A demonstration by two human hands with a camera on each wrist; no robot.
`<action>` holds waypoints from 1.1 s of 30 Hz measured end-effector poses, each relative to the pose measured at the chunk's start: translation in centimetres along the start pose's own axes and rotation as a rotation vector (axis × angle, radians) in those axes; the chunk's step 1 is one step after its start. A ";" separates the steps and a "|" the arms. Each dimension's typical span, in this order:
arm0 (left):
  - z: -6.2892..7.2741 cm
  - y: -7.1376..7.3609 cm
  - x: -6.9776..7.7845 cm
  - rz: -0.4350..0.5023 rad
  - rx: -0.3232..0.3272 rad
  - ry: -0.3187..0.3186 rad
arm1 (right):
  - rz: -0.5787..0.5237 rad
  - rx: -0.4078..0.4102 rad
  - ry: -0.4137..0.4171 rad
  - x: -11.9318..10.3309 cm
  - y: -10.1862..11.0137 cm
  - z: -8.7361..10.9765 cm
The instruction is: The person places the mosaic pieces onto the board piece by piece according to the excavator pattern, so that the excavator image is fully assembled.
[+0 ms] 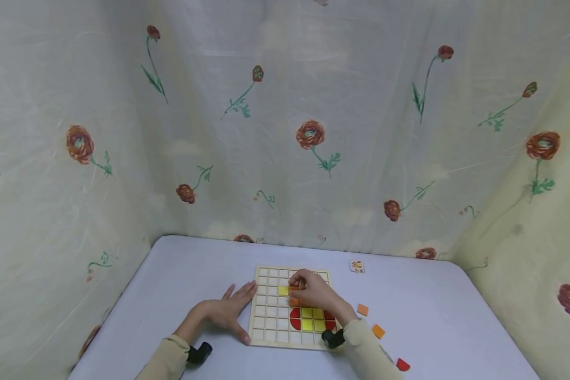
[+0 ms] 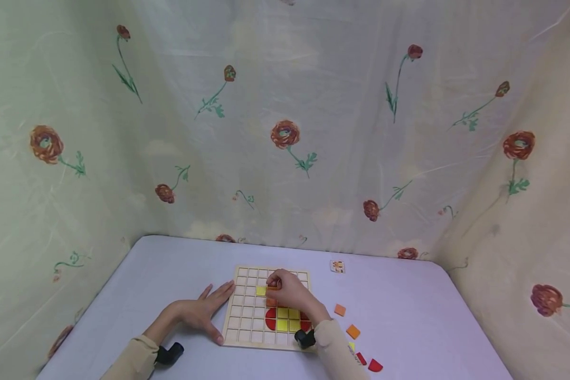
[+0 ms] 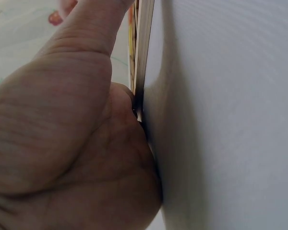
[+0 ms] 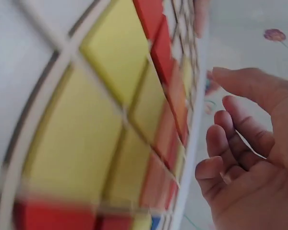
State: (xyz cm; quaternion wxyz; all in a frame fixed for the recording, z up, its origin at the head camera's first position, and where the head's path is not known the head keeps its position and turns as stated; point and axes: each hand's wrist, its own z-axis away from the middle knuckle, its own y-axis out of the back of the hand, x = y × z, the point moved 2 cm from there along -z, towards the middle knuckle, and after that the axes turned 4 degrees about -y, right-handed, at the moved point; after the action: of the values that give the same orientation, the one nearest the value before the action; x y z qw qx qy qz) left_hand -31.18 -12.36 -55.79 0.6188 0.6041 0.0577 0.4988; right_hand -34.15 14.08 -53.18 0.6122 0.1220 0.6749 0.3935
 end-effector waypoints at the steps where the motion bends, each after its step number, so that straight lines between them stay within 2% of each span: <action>1: 0.0 0.0 0.0 0.003 -0.001 0.003 | -0.018 0.001 -0.014 0.2 0.4 0.4; 6: -0.2 -0.1 0.0 0.005 -0.011 0.024 | -0.024 -0.010 -0.109 1.7 2.6 2.9; 11: -0.3 -0.2 -0.1 0.011 -0.012 0.041 | -0.021 0.000 -0.189 4.1 4.8 5.5; 18: -0.3 -0.2 0.0 0.019 -0.007 0.037 | -0.013 0.077 -0.306 8.2 7.8 8.5; 24: 0.1 0.1 0.3 0.018 -0.011 0.037 | 0.026 0.127 -0.371 10.6 9.0 9.5; 30: 0.0 0.1 0.5 0.019 -0.009 0.034 | 0.044 0.141 -0.406 12.2 8.8 9.5; 33: -0.1 0.0 0.4 0.018 -0.007 0.031 | 0.045 0.142 -0.397 12.5 8.6 9.3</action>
State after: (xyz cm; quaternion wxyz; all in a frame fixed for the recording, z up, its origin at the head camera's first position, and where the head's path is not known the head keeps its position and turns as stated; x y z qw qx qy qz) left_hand -31.07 -11.97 -55.56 0.6153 0.5947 0.0600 0.5139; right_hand -31.00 31.35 -55.91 0.7141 0.2547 0.5642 0.3268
